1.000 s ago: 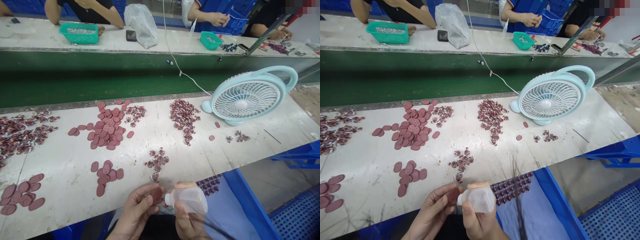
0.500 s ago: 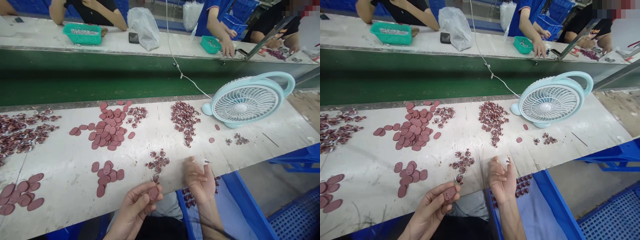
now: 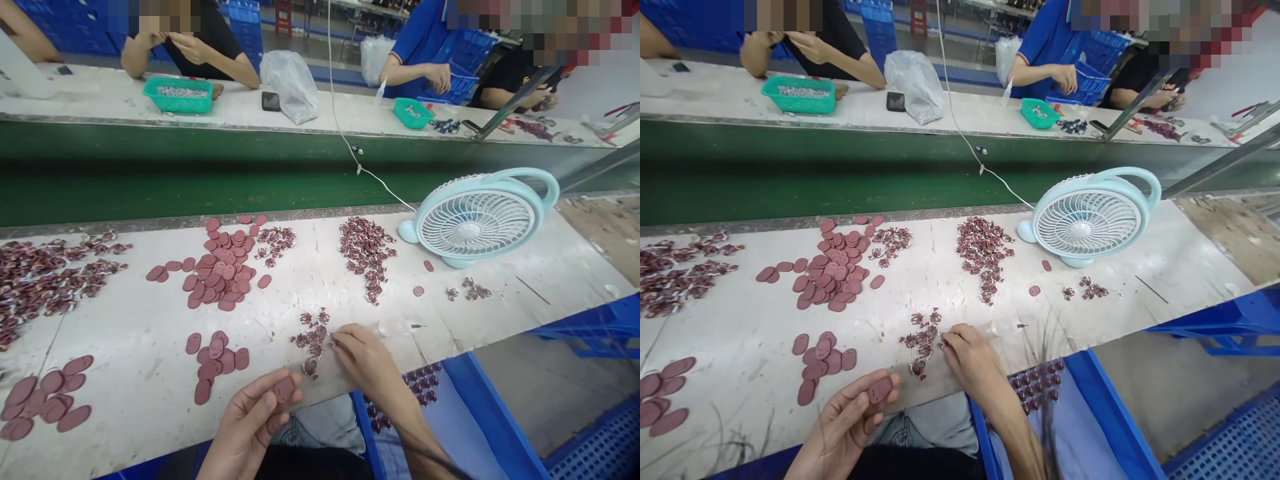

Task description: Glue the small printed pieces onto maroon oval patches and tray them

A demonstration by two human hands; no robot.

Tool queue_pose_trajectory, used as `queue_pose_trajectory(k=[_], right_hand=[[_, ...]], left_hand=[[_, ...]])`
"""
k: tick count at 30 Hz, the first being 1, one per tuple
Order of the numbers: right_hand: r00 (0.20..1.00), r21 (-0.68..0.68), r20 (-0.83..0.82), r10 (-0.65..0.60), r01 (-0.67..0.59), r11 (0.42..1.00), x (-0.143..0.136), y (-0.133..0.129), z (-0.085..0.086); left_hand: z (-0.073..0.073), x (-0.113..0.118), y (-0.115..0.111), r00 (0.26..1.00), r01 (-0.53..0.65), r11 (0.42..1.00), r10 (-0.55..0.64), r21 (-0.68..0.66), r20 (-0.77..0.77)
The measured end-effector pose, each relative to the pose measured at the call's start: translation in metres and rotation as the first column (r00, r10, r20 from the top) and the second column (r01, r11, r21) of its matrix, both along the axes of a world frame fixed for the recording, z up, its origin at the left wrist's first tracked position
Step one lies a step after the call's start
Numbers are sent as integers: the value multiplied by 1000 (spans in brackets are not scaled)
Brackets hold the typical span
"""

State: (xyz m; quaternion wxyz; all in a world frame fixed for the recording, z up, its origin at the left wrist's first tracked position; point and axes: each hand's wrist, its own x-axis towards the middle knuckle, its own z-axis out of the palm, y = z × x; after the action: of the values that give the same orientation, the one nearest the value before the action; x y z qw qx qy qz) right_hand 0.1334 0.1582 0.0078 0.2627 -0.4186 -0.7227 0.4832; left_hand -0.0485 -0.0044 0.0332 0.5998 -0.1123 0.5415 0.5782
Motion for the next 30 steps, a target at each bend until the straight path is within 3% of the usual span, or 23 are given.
queue_pose_trajectory(k=[4, 7, 10, 16, 22, 30], right_hand=[[999, -13, 49, 3, -3, 1000, 10, -15, 11], [999, -247, -51, -5, -8, 969, 9, -43, 21], [978, -394, -166, -126, 51, 918, -2, -70, 32], [975, -429, -200, -99, 4, 903, -15, -78, 48], [976, -423, -218, -30, -67, 904, -16, -68, 54], [993, -373, -99, 59, -92, 923, -11, -69, 50]], left_hand=[[4, 5, 1, 1000, 19, 1000, -19, 14, 5], [8, 13, 5, 998, 64, 996, -63, 58, -17], [9, 19, 6, 992, 108, 990, -102, 93, -68], [4, 21, 5, 973, 194, 974, -176, 116, -150], [3, 24, 4, 988, 133, 982, -120, 136, -98], [-8, 28, 1, 985, 104, 989, -89, 103, -145]])
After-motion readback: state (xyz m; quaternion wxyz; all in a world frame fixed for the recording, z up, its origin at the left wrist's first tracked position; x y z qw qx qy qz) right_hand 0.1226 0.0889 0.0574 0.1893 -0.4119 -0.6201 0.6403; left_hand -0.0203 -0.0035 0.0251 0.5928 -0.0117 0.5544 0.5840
